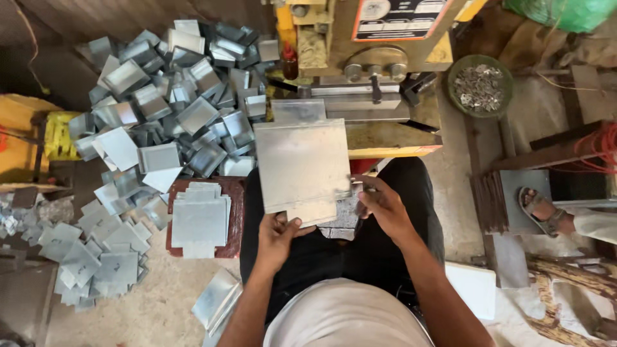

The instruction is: The person sits on the floor in a workshop and repeatedly places flat metal sheets into a hydraulic press machine. They operate the press to shape the metal, then remove the finished pieces and stack them on a wooden board to their left. The process is repeated continuously with a pile of raw metal sheets nearby.

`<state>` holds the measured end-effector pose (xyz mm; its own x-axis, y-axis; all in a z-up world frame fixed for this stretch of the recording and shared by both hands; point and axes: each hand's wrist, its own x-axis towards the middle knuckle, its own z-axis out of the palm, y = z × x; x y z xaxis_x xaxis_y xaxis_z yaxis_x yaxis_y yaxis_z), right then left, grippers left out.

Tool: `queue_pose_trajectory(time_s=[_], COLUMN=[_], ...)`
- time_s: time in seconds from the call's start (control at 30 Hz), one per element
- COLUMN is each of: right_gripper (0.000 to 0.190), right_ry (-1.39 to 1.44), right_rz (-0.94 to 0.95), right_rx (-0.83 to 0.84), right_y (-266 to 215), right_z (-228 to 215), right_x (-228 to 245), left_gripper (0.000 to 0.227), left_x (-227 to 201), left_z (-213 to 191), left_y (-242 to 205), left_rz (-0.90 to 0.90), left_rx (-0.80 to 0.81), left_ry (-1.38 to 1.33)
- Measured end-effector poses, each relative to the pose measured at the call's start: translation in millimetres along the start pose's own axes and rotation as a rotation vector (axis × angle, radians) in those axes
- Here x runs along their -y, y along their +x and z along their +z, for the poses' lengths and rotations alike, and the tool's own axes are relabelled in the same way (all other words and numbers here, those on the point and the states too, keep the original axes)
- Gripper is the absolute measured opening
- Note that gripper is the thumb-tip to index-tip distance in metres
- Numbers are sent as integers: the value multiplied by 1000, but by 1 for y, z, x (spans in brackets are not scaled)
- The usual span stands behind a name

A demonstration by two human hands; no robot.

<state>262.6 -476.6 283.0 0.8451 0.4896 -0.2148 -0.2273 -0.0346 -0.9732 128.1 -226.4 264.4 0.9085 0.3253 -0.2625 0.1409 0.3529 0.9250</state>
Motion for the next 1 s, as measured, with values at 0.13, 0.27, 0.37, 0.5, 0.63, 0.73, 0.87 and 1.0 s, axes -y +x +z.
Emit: queue_pose_trajectory(time_s=[0.13, 0.27, 0.37, 0.5, 0.63, 0.73, 0.87, 1.0], right_gripper=[56, 68, 49, 35, 32, 40, 48, 52], right_ry=[248, 578, 487, 552, 490, 441, 474, 435], right_rz=[-5, -37, -13, 42, 45, 40, 56, 48], right_rx=[56, 305, 62, -46, 40, 49, -103, -209], right_y=[-11, -22, -31, -37, -45, -21, 33, 35], right_z=[-7, 12, 18, 2, -35, -49, -43, -37], right_x=[8, 36, 33, 10, 5, 11, 24, 31], left_gripper=[30, 48, 48, 39, 38, 42, 45, 36], left_x=[-6, -59, -90, -116, -119, -104, -64, -26], left_z=[35, 80, 113, 126, 101, 79, 71, 63], left_y=[-5, -10, -13, -12, -8, 31, 74, 93], left_rz=[282, 768, 1067, 923, 815, 660, 45, 20], left_rx=[-163, -15, -7, 282, -55, -198, 19, 34], left_ry=[667, 1142, 1288, 978, 731, 717, 270, 163])
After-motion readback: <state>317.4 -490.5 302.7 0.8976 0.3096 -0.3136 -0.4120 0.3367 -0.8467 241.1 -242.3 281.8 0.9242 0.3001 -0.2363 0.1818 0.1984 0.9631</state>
